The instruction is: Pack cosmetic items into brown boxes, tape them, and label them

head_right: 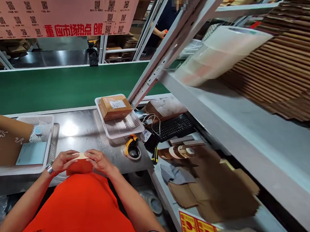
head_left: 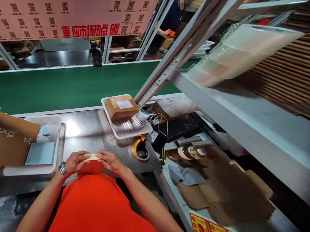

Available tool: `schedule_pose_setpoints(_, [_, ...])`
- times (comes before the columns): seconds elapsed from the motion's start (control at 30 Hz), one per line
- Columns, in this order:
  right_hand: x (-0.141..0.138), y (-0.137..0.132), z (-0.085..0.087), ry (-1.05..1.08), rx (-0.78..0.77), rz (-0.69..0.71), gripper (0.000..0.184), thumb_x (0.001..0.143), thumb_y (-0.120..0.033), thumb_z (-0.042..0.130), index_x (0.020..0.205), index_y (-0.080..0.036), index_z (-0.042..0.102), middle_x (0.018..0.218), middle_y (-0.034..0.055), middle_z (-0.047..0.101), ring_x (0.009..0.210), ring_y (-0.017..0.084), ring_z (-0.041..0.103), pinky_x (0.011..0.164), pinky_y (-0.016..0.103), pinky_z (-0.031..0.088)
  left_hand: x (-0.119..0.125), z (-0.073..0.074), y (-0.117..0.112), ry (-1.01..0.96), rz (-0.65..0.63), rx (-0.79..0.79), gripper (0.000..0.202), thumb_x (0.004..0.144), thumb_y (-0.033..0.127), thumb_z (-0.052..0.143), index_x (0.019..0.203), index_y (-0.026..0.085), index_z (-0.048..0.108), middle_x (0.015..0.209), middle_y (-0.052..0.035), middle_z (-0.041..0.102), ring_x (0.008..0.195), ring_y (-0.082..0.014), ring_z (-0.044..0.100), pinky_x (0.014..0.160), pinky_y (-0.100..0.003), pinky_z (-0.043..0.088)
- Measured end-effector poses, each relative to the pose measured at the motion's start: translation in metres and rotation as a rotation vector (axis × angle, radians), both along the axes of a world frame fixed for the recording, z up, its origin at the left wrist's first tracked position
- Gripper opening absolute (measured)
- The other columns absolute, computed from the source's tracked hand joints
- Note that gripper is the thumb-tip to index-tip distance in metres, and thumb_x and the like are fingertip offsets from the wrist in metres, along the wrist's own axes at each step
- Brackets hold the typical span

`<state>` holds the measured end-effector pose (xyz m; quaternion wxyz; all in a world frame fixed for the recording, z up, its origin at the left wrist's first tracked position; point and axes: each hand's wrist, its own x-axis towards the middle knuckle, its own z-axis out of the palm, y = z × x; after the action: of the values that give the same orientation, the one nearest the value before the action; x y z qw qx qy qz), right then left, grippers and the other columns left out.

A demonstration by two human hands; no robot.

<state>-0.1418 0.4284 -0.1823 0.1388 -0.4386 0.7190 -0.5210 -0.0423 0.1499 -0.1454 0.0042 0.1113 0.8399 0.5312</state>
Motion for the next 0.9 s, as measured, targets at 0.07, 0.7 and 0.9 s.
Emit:
schedule_pose_setpoints(0.07, [-0.001, -0.001, -0.003, -0.006, -0.008, -0.015, 0.037, 0.114, -0.051, 0.063, 0.127, -0.028, 0.089, 0.130, 0.0145, 0.086, 0.115, 0.027, 0.082, 0.103, 0.048, 0.069, -0.001, -0.005, 0.002, -0.001, 0.026, 0.005, 0.036, 0.103, 0.055, 0.074, 0.121, 0.030, 0.093, 0.126, -0.0142, 0.089, 0.111, -0.0285, 0.087, 0.101, -0.045, 0.072])
schedule_pose_setpoints(0.7, [0.005, -0.008, -0.034, -0.517, -0.063, -0.387, 0.085, 0.079, -0.076, 0.092, 0.150, -0.032, 0.073, 0.157, 0.0203, 0.073, 0.138, 0.039, 0.075, 0.116, 0.059, 0.064, 0.004, -0.026, -0.007, 0.001, 0.263, 0.175, 0.048, 0.103, 0.063, 0.073, 0.127, 0.026, 0.092, 0.116, -0.0161, 0.086, 0.104, -0.0286, 0.080, 0.095, -0.045, 0.066])
schedule_pose_setpoints(0.9, [0.011, -0.031, -0.039, -0.743, 0.061, -0.282, 0.087, 0.075, -0.082, 0.091, 0.135, -0.021, 0.077, 0.126, 0.0176, 0.085, 0.114, 0.038, 0.081, 0.093, 0.047, 0.069, 0.013, -0.024, -0.028, -0.161, 0.558, 0.373, 0.065, 0.090, 0.060, 0.085, 0.139, 0.018, 0.084, 0.132, -0.0174, 0.082, 0.122, -0.0317, 0.077, 0.110, -0.050, 0.063])
